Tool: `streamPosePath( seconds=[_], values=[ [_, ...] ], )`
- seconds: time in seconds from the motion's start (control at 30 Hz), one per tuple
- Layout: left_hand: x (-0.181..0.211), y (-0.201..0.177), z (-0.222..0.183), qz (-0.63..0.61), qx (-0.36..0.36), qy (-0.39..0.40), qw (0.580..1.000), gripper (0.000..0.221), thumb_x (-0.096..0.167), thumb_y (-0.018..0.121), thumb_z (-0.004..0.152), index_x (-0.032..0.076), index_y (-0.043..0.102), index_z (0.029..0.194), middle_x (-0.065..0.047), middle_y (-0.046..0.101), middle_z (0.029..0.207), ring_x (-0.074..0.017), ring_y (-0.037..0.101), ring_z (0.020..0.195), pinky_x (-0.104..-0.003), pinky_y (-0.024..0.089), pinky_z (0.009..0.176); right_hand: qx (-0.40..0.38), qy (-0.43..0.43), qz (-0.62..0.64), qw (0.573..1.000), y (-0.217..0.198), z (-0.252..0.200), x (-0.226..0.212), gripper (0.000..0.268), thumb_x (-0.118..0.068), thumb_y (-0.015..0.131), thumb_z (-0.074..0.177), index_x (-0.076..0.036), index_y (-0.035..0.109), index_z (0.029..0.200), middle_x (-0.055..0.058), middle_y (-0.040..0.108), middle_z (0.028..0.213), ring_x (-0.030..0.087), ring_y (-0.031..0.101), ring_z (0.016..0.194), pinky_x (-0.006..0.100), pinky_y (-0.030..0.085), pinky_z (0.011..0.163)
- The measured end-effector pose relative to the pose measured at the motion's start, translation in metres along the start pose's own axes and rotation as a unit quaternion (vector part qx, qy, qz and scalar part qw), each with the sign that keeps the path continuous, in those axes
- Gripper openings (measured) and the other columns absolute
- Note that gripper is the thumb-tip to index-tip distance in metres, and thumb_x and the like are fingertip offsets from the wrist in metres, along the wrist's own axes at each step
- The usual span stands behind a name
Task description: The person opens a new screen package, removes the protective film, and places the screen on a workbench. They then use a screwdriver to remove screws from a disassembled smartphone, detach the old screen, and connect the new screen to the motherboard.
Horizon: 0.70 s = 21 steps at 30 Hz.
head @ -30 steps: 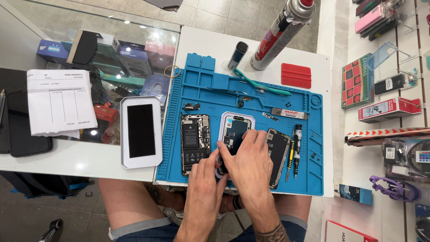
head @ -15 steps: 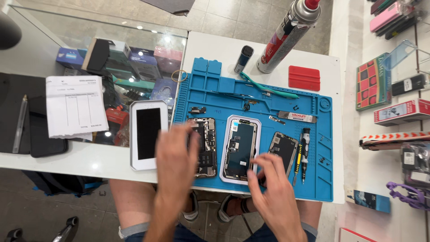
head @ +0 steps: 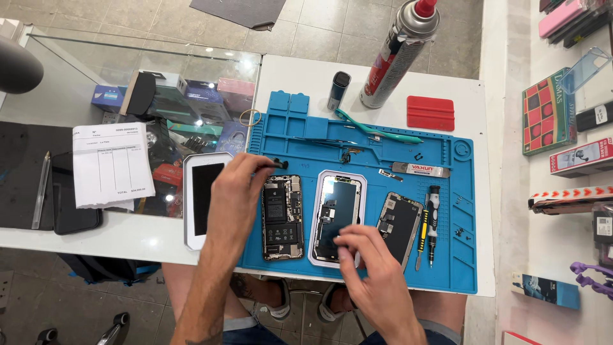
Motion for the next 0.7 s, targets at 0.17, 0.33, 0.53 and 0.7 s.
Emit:
streamPosePath(
  seconds=[0.17,0.33,0.53,0.7],
  values=[
    [0.053,-0.010,-0.026,-0.096,0.004,0.050,0.994,0.008,0.007,0.074,0.110,0.008,0.078,0.116,-0.007,0.081,0.112,-0.0220,0.080,0.101,-0.037,0.062,0.092,-0.019,0.016,0.021,0.999,0.004,0.018,-0.013,0.027,-0.020,0.069,0.111,-0.016,0.073,0.137,0.003,0.074,0.133,0.015,0.070,0.086,0.033,0.060,0.080],
    [0.086,0.007,-0.057,-0.147,-0.039,0.076,0.985,0.019,0.002,0.076,0.105,0.006,0.076,0.123,-0.010,0.081,0.113,-0.0211,0.082,0.100,-0.032,0.071,0.088,-0.054,0.124,0.058,0.989,0.014,0.014,0.008,0.062,-0.030,0.083,0.102,-0.026,0.063,0.160,0.000,0.078,0.103,0.013,0.066,0.076,0.030,0.065,0.068],
    [0.078,0.034,-0.069,-0.305,-0.099,-0.036,0.947,0.014,0.004,0.072,0.109,0.008,0.082,0.117,-0.008,0.083,0.115,-0.0189,0.079,0.106,-0.030,0.065,0.083,0.018,0.155,0.126,0.980,0.003,0.006,0.036,0.049,-0.020,0.085,0.099,-0.020,0.075,0.148,0.006,0.084,0.106,0.014,0.082,0.093,0.031,0.070,0.082],
    [0.059,0.061,-0.078,-0.437,-0.139,-0.196,0.867,0.015,0.011,0.072,0.109,0.005,0.084,0.116,-0.008,0.086,0.111,-0.0197,0.090,0.098,-0.030,0.075,0.093,0.041,0.149,0.128,0.980,-0.005,0.004,0.051,0.032,-0.014,0.084,0.099,-0.015,0.084,0.131,0.004,0.086,0.116,0.015,0.084,0.092,0.029,0.073,0.076]
  ],
)
Point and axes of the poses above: each hand's wrist, its own z-axis towards the middle knuckle, its own y-axis out of the palm, x = y × z, the point moved 8 cm from there along z, towards the middle knuckle
